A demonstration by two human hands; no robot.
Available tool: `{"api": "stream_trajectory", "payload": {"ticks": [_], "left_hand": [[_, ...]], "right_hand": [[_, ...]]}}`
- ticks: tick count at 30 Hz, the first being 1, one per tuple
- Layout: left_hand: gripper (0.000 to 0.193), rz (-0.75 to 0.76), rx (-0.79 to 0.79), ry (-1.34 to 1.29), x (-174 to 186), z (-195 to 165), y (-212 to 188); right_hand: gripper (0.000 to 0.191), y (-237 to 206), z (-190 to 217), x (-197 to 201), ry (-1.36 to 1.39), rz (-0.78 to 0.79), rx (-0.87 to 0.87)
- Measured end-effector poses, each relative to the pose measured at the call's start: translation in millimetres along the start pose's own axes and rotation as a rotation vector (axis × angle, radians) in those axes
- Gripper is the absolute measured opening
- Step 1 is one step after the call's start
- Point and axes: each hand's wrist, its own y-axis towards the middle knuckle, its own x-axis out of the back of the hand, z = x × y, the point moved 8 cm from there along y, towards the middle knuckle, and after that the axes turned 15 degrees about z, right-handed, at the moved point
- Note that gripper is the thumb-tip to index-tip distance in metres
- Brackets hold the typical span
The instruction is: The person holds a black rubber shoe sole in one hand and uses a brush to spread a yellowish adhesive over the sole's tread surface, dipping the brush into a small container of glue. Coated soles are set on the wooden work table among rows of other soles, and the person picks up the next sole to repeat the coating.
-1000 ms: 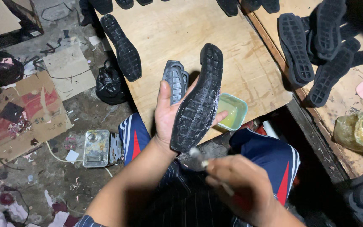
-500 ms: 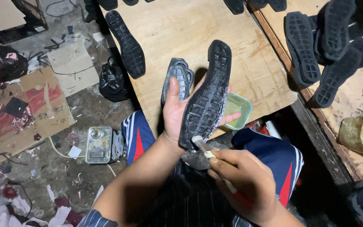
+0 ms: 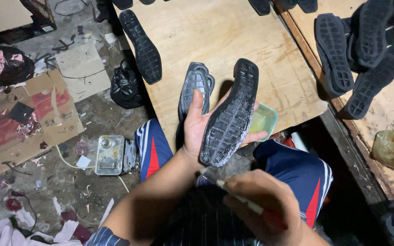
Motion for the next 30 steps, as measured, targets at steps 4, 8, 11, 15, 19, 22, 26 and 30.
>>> {"api": "stream_trajectory", "payload": {"ticks": [4, 8, 11, 15, 19, 22, 26, 30], "left_hand": [[0.090, -0.041, 0.030, 0.023, 1.0, 6.5, -6.5], [0.090, 0.005, 0.061, -0.118, -6.6, 19.9, -9.3], [0.098, -0.157, 0.167, 0.312, -2.4, 22.4, -20.0], [0.102, -0.074, 0.190, 0.244, -25.2, 26.8, -25.2], [0.112, -0.025, 0.154, 0.095, -46.9, 22.4, -34.6], [0.118, -0.081, 0.166, 0.178, -45.1, 16.7, -39.5], [0.119, -0.117, 0.218, 0.299, -40.3, 18.4, -48.7], [0.114, -0.116, 0.273, 0.103, -39.8, 24.7, -61.5]], "right_hand": [[0.033, 0.8, -0.2, 7.6, -0.148, -0.029, -0.002], [0.026, 10.3, -14.7, 18.5, -0.207, -0.052, -0.059], [0.021, 14.5, -23.4, 42.9, -0.305, -0.204, -0.190], [0.022, 11.4, -2.7, 58.7, -0.188, -0.371, -0.038], [0.025, -2.7, 16.4, 40.2, 0.047, -0.270, 0.091], [0.028, -2.6, 13.6, 27.4, -0.061, -0.128, 0.084], [0.025, 5.9, -2.5, 32.5, -0.291, -0.140, -0.082], [0.024, 13.0, -29.2, 66.1, -0.202, -0.352, -0.284]]}}
